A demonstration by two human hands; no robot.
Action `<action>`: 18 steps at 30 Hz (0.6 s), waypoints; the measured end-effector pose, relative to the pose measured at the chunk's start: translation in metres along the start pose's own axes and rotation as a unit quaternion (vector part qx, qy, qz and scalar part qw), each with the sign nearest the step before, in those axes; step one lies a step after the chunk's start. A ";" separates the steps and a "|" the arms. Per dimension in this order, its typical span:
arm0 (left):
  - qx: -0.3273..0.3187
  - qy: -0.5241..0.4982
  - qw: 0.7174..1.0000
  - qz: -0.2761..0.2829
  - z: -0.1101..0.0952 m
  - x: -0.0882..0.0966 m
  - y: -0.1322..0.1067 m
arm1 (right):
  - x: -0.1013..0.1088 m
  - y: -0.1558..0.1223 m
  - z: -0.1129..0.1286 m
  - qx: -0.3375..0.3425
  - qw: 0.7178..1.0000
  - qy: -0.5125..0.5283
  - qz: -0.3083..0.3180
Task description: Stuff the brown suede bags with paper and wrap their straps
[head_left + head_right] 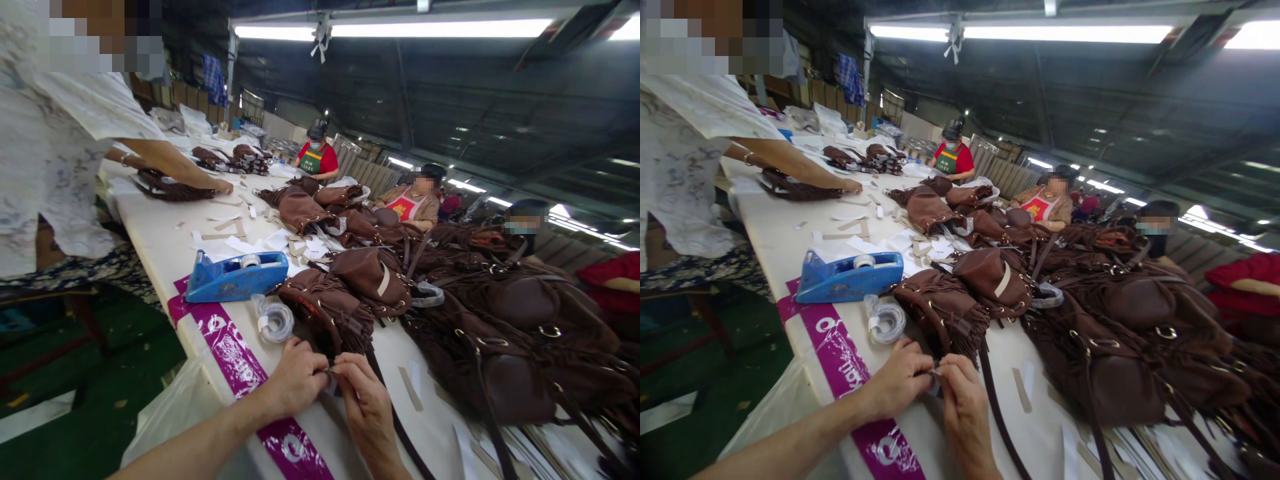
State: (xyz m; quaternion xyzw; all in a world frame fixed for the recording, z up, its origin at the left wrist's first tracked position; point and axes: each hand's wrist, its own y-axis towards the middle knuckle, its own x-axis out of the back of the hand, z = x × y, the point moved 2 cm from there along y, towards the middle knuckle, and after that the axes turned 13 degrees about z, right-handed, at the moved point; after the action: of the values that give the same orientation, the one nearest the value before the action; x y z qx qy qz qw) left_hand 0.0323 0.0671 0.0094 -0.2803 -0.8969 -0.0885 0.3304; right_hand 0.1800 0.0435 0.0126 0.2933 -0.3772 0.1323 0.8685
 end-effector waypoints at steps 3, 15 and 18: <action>-0.002 -0.022 0.999 0.023 0.002 0.002 0.002 | 0.005 -0.003 0.003 0.054 0.997 -0.037 0.043; 0.043 -0.281 0.941 0.183 0.016 0.010 0.011 | 0.011 -0.013 0.002 0.147 0.967 -0.190 0.090; 0.022 -0.295 0.934 0.202 0.014 0.016 0.011 | 0.010 -0.013 0.002 0.144 0.966 -0.189 0.106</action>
State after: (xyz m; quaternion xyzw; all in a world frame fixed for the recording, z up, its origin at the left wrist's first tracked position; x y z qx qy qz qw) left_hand 0.0211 0.0885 0.0088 -0.4611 -0.8805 0.0870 0.0675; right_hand 0.1917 0.0323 0.0157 0.3932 -0.5407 0.2182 0.7110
